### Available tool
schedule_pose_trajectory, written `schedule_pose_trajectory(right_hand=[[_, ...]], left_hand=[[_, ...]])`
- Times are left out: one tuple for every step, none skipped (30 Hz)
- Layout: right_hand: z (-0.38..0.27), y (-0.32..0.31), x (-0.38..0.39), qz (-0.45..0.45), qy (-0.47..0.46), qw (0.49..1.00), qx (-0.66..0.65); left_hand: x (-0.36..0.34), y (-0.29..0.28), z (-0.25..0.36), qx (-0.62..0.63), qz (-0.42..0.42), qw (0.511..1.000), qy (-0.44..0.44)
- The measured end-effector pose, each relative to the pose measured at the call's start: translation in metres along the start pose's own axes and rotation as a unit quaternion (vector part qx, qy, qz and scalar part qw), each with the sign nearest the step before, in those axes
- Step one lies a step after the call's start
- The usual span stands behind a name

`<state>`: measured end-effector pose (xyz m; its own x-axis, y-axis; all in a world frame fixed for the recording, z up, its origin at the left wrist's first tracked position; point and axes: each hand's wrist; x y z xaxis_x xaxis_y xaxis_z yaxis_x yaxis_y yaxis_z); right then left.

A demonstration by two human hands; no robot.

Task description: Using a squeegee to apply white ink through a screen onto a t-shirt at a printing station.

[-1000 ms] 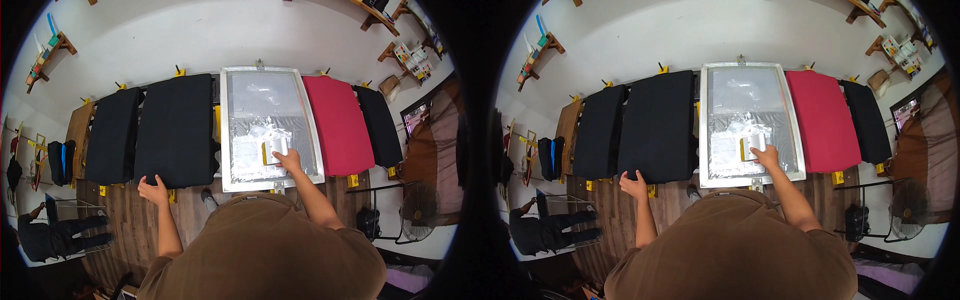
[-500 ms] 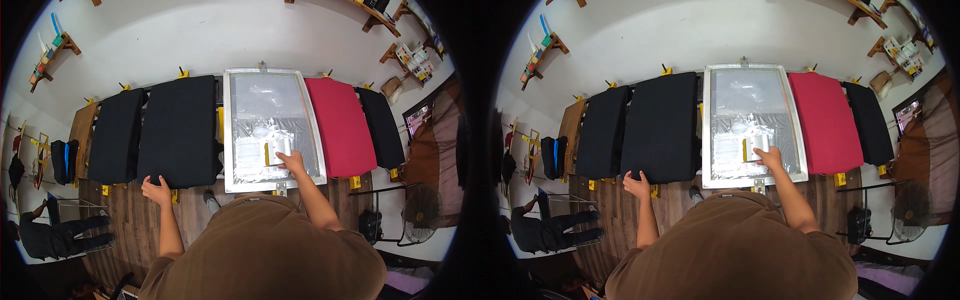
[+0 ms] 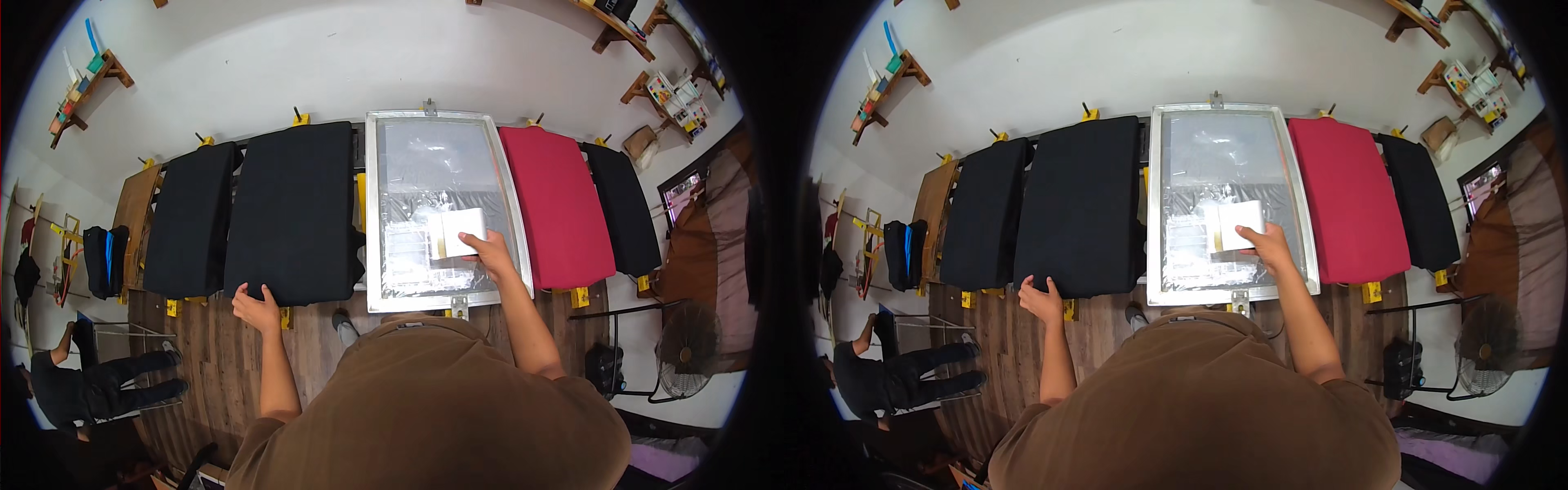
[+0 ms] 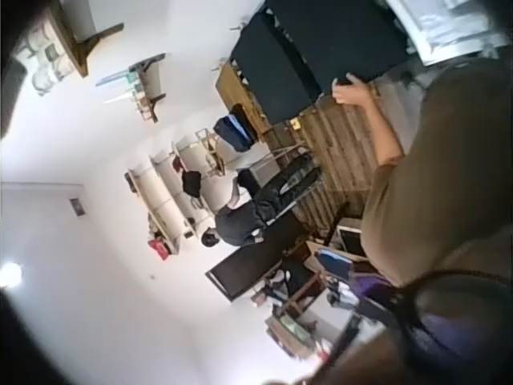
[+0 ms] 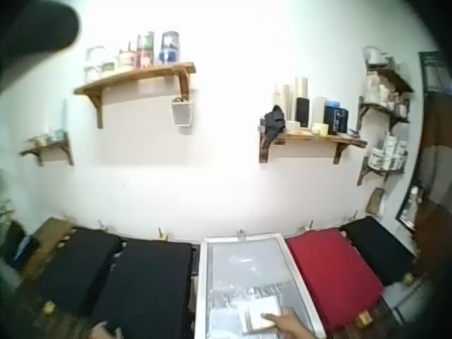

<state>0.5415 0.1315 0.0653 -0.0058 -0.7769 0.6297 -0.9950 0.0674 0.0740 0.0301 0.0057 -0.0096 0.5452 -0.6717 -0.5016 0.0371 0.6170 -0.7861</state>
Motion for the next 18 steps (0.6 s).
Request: schedule_pose_trajectory(right_hand=[[-0.002, 0.007, 0.0, 0.003, -0.018, 0.998, 0.056], [-0.003, 0.015, 0.0, 0.006, -0.035, 0.993, 0.112], [-0.004, 0.021, 0.001, 0.005, -0.036, 0.993, 0.113], [-0.005, 0.028, 0.001, 0.007, -0.055, 0.986, 0.157], [-0.006, 0.034, 0.001, 0.01, -0.075, 0.977, 0.201], [-0.004, 0.04, -0.003, 0.024, -0.089, 0.969, 0.23], [-0.002, 0.044, -0.007, 0.024, -0.09, 0.969, 0.231], [-0.001, 0.047, -0.012, 0.024, -0.172, 0.937, 0.303], [0.0, 0.05, -0.017, 0.025, -0.252, 0.894, 0.371], [-0.001, 0.054, -0.021, 0.023, -0.266, 0.878, 0.398], [-0.008, 0.062, -0.019, 0.023, -0.266, 0.877, 0.399], [-0.015, 0.069, -0.017, 0.019, -0.258, 0.854, 0.452], [-0.021, 0.074, -0.014, 0.015, -0.249, 0.827, 0.505], [-0.022, 0.077, -0.018, 0.015, -0.25, 0.826, 0.505], [-0.021, 0.079, -0.023, 0.008, -0.277, 0.811, 0.515], [-0.022, 0.082, -0.026, 0.001, -0.303, 0.795, 0.525], [-0.023, 0.084, -0.029, 0.0, -0.304, 0.795, 0.526], [-0.025, 0.085, -0.033, 0.001, -0.309, 0.776, 0.55]], left_hand=[[0.001, 0.0, -0.002, -0.004, -0.004, 1.0, 0.002], [0.001, 0.0, -0.003, -0.005, -0.002, 1.0, 0.0], [0.002, 0.001, -0.004, -0.007, -0.006, 1.0, 0.002], [0.001, 0.001, -0.005, -0.008, -0.009, 1.0, 0.004], [0.001, 0.0, -0.005, -0.009, -0.008, 1.0, 0.003], [0.002, 0.0, -0.005, -0.007, -0.013, 1.0, -0.004], [0.002, 0.0, -0.004, -0.003, -0.018, 1.0, -0.011], [0.001, 0.0, -0.002, -0.002, -0.017, 1.0, -0.011], [0.001, 0.0, -0.001, 0.002, -0.021, 1.0, -0.012], [0.001, 0.0, 0.0, 0.005, -0.025, 1.0, -0.013], [0.001, -0.001, -0.001, 0.005, -0.025, 1.0, -0.014], [0.001, -0.002, -0.002, 0.007, -0.028, 1.0, -0.003], [0.002, -0.002, -0.004, 0.009, -0.031, 0.999, 0.008], [0.002, 0.0, -0.007, 0.009, -0.031, 0.999, 0.007], [0.002, 0.002, -0.01, 0.017, -0.034, 0.999, 0.021], [0.002, 0.003, -0.012, 0.025, -0.038, 0.998, 0.035], [0.003, 0.004, -0.014, 0.024, -0.037, 0.998, 0.034], [0.003, 0.006, -0.015, 0.036, -0.042, 0.998, 0.041]])
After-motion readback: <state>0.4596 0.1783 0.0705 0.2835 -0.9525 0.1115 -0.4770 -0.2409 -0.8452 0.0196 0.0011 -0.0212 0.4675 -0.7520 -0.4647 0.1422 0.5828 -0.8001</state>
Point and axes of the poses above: each hand's wrist, its own x-axis away from the middle knuckle, its own y-axis out of the palm, z = x × y, and after that the axes turned 12 degrees about y, right-handed
